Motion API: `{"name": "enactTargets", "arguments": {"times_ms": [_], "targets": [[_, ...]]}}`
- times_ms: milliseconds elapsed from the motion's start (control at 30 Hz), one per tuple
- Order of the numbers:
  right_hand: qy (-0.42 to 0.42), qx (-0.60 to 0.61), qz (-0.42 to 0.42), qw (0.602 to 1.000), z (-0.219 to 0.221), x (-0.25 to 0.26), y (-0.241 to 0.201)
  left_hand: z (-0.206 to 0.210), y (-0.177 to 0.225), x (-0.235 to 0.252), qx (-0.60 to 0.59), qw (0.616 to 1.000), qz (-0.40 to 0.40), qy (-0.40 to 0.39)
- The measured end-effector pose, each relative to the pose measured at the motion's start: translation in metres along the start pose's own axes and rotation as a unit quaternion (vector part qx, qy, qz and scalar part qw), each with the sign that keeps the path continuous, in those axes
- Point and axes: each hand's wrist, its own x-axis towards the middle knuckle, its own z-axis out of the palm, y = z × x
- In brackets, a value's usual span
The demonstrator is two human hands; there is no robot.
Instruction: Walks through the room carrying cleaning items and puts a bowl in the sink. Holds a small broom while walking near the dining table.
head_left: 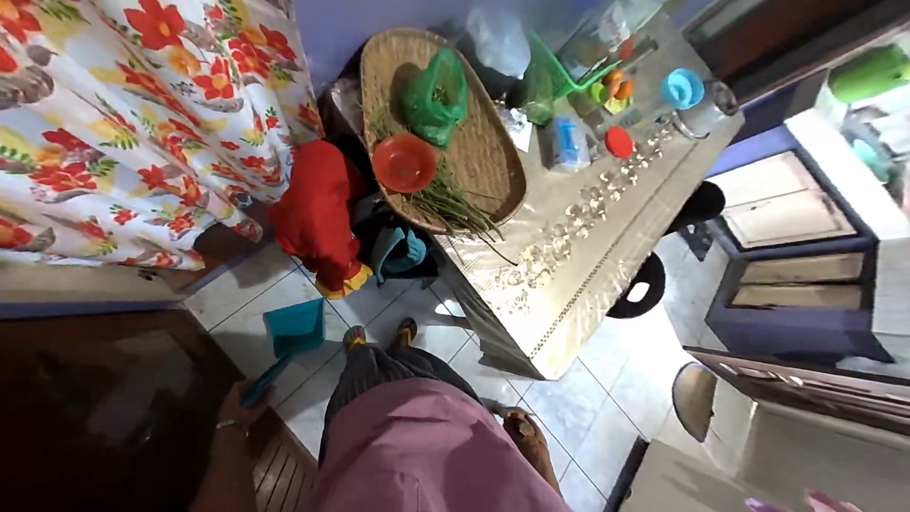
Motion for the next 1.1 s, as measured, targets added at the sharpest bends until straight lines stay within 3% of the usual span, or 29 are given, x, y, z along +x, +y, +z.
{"name": "enactTargets", "arguments": {"times_ms": [133, 233, 300, 333, 400, 567, 700, 867, 967, 1100], "targets": [[0.015, 0.02, -0.006, 1.0, 0.024, 0.011, 0.0, 0.007, 0.01, -0.017, 0.157, 0.984, 0.048, 0.068], [0.007, 0.028, -0.011, 1.0, 0.03, 0.025, -0.008, 0.016, 0.013, -0.022, 0.321, 0.924, 0.127, 0.166], [-0.055, 0.001, -0.018, 0.998, 0.024, 0.037, -0.013, 0.042, 0.032, -0.041, 0.323, 0.882, 0.245, 0.238], [-0.074, -0.003, -0.02, 0.997, 0.024, 0.044, -0.013, 0.064, 0.049, -0.061, 0.287, 0.871, 0.326, 0.227], [-0.091, -0.022, -0.027, 0.995, 0.028, 0.042, -0.01, 0.114, 0.089, -0.107, 0.237, 0.846, 0.458, 0.134], [-0.074, -0.022, -0.033, 0.996, 0.04, 0.014, 0.01, 0.269, 0.175, -0.176, 0.265, 0.755, 0.595, -0.071], [-0.052, 0.069, -0.036, 0.996, 0.041, 0.012, 0.029, 0.392, 0.208, -0.203, 0.414, 0.622, 0.639, -0.183], [0.013, 0.142, -0.035, 0.989, 0.051, -0.005, 0.059, 0.517, 0.241, -0.166, 0.597, 0.503, 0.604, -0.157], [0.038, 0.158, -0.051, 0.985, 0.051, -0.012, 0.079, 0.536, 0.255, -0.155, 0.696, 0.462, 0.533, -0.136], [0.085, 0.187, -0.071, 0.976, 0.048, -0.023, 0.104, 0.534, 0.263, -0.161, 0.7, 0.434, 0.547, -0.15]]}}
